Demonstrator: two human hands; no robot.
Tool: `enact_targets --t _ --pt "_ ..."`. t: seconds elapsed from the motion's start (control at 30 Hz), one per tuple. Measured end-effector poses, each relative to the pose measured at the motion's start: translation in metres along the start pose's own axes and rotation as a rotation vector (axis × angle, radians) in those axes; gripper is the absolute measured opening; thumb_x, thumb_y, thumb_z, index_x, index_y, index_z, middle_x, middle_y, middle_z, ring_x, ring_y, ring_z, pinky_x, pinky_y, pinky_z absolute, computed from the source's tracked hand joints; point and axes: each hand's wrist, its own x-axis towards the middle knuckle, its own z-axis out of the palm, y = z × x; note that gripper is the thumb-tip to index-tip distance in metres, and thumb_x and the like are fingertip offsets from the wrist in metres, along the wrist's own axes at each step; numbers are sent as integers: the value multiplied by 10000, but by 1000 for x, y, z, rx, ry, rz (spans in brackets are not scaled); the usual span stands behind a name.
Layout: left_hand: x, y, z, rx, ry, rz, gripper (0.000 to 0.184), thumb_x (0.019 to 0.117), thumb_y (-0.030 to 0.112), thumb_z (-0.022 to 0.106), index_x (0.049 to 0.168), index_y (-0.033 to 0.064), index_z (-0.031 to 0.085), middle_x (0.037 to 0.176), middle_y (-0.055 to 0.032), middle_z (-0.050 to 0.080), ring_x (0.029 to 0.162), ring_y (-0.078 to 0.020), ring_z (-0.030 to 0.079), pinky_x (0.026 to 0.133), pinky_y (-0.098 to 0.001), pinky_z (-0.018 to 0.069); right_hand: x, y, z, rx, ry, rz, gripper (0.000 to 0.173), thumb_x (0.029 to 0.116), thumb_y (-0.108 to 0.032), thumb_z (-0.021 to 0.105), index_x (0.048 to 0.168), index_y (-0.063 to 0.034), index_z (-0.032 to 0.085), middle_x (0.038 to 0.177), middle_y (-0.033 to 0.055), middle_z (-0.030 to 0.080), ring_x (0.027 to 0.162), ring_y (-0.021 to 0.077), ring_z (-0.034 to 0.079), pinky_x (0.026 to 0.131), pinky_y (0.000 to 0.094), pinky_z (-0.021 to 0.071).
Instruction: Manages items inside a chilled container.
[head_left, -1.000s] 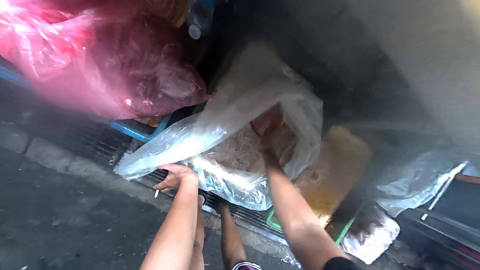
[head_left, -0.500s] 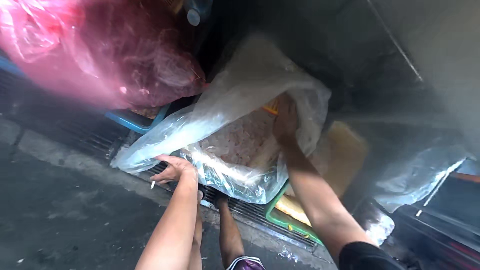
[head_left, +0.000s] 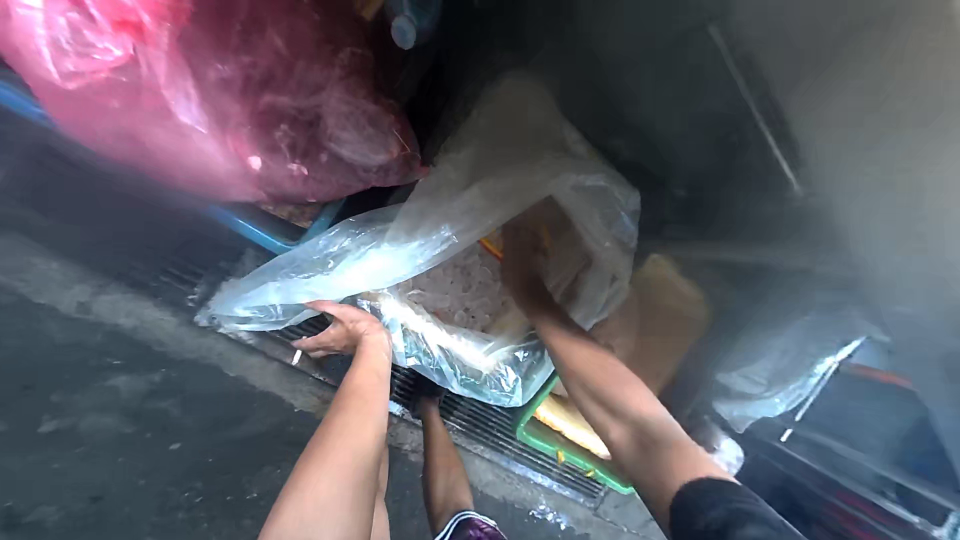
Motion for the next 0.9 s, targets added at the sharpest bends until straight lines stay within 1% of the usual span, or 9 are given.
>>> enact_targets --t 0.07,0.13,0.2,0.27,0.37,0.5,0.63,0.73,0.9 --pt "2 0 -3 -14 1 -4 915 1033 581 467 1608 -50 139 1606 -334 268 1493 -394 345 1194 -405 356 -32 4 -8 16 -58 -48 859 901 -50 682 1635 -237 278 1615 146 390 1406 412 472 1009 624 498" --pt "-1 6 -4 -39 -17 -18 894 1040 550 480 1609 -48 137 1607 -333 264 1496 -383 340 1192 -385 354 -38 18 -28 65 -169 -72 810 893 -59 686 1609 -247 357 1560 110 486 1348 367 547 1007 599 511" --pt "-1 6 -7 -48 -30 -28 870 1052 525 477 1613 -40 125 1613 -328 257 1509 -374 322 1210 -378 329 -16 44 -48 137 -306 -21 682 931 -171 718 1554 -162 442 1391 187 618 1219 401 632 968 630 522" --pt "0 2 -5 -20 -27 -16 858 1055 522 469 1613 -37 132 1608 -325 269 1502 -369 335 1201 -372 339 14 66 -51 168 -423 119 612 965 -168 676 1524 -100 438 1271 280 645 1143 467 648 926 675 519" --pt "1 6 -5 -16 -38 2 803 1058 441 498 1600 -49 164 1578 -316 323 1472 -360 380 1178 -368 378 32 66 -16 298 -370 105 548 998 -170 650 1507 -87 465 1345 258 615 1224 429 611 1011 638 492" --pt "0 0 -6 -17 -35 9 745 1061 418 508 1583 -42 239 1564 -300 361 1461 -354 399 1179 -384 380 -4 48 36 661 -420 123 515 973 -188 690 1437 -39 522 1280 185 660 1183 256 649 1024 462 539" --pt "2 -1 0 -4 -62 17 737 1064 391 501 1592 -36 213 1587 -282 326 1469 -333 384 1173 -370 381 8 27 71 884 -472 335 546 822 99 684 1350 22 568 1234 228 651 1098 292 652 933 481 556" --pt "0 -6 0 47 -76 35 735 1073 420 471 1596 -28 215 1610 -278 300 1497 -332 350 1196 -371 353 24 28 112 1026 -545 452 592 751 141 648 1321 3 566 1159 220 663 970 310 666 793 509 572" --pt "3 -5 1 23 -74 32 738 1072 440 472 1591 -22 225 1592 -276 336 1473 -338 388 1172 -394 391 5 27 127 1345 -680 642 404 809 112 572 1199 7 556 947 151 656 748 227 651 647 417 574"
